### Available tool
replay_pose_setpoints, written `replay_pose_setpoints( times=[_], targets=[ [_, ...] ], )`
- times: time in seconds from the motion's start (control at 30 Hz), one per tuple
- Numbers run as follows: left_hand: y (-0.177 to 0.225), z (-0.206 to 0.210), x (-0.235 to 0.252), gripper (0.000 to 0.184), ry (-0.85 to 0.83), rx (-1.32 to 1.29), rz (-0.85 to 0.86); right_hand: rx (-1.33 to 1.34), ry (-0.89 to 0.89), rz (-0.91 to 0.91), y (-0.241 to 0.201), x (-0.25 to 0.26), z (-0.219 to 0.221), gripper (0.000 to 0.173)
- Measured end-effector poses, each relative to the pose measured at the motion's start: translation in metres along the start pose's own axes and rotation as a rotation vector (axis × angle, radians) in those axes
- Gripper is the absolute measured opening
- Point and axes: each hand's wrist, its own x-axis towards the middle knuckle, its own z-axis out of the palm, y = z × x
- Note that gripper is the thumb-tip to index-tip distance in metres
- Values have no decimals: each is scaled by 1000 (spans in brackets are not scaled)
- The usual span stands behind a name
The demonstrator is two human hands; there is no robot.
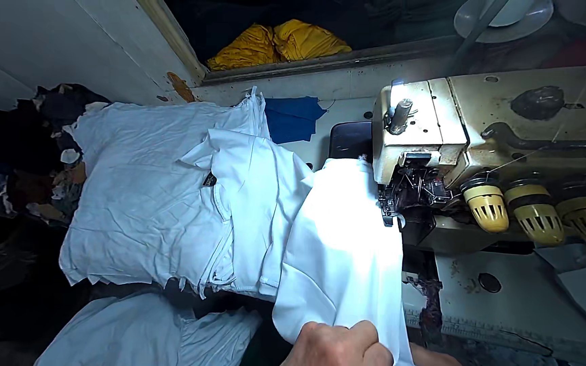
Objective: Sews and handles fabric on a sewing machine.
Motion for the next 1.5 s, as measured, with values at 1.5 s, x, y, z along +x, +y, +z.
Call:
replay_pose_setpoints(
  times=[1.5],
  targets=[
    [-26,13,98,23,443,502,-90,85,400,-104,-28,80,45,29]
  ],
)
